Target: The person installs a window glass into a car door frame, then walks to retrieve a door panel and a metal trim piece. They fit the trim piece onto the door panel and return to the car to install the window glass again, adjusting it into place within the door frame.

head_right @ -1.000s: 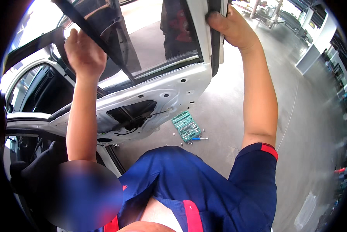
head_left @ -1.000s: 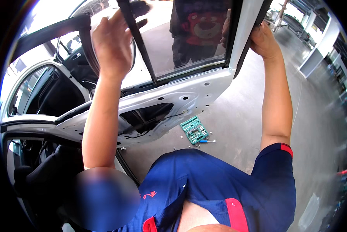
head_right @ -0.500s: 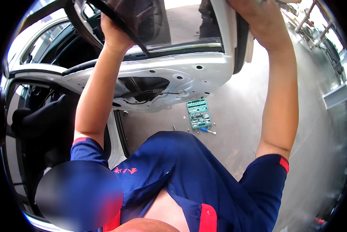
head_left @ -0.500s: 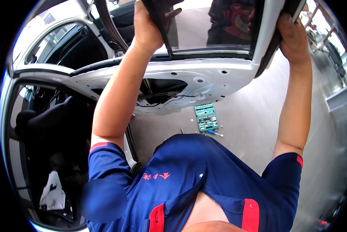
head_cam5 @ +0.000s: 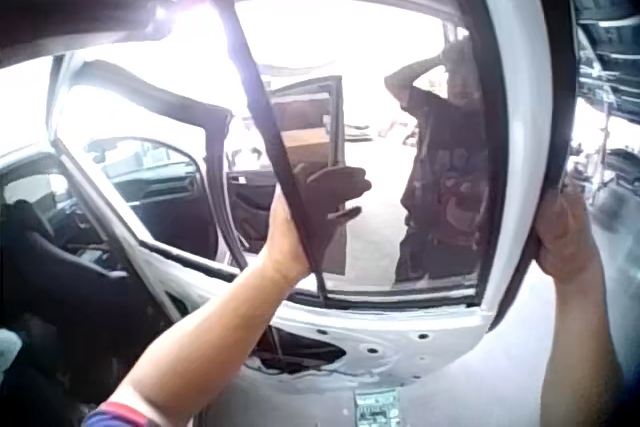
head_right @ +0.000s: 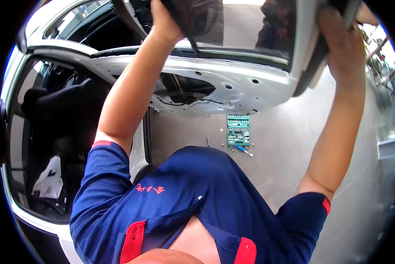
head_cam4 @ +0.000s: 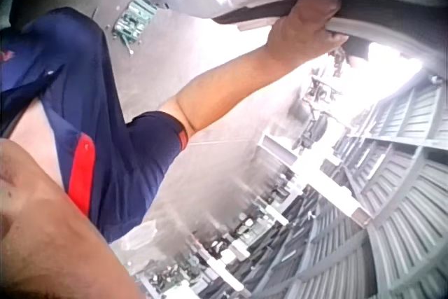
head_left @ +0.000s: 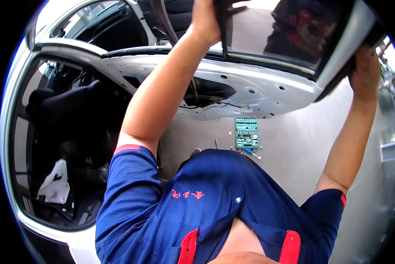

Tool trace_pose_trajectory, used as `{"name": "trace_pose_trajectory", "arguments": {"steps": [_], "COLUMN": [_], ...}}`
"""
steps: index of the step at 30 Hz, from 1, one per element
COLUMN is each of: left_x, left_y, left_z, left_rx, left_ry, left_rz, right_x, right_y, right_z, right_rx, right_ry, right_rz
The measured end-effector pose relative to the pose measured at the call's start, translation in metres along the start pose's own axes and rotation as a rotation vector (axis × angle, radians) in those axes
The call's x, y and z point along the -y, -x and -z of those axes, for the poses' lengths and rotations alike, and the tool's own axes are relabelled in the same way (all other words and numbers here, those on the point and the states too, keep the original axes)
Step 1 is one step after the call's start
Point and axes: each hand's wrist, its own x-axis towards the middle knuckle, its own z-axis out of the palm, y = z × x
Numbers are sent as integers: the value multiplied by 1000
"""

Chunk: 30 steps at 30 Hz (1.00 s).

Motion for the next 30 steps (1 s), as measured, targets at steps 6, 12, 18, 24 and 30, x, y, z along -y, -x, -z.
{"name": "trace_pose_trajectory", "arguments": {"steps": [6, 12, 18, 24, 30], "left_x": [-18, -36, 6, 28, 27], "left_y": [34, 152, 308, 394, 406], "left_z": [17, 23, 68, 135, 205], "left_rx": [-182, -47, -366, -46, 456], "left_ry": [-511, -1108, -1205, -1277, -1374], "left_rz": [-5, -332, 613, 1056, 1225], "right_x": [48, 82, 99, 93, 61], "right_y": [-19, -37, -41, -40, -21], "right_z": [-18, -6, -1, -3, -12], "right_rx": [-83, -69, -47, -113, -184], "right_ry": [-608, -820, -1096, -975, -630], "right_rz": [-388, -445, -506, -475, -613]}}
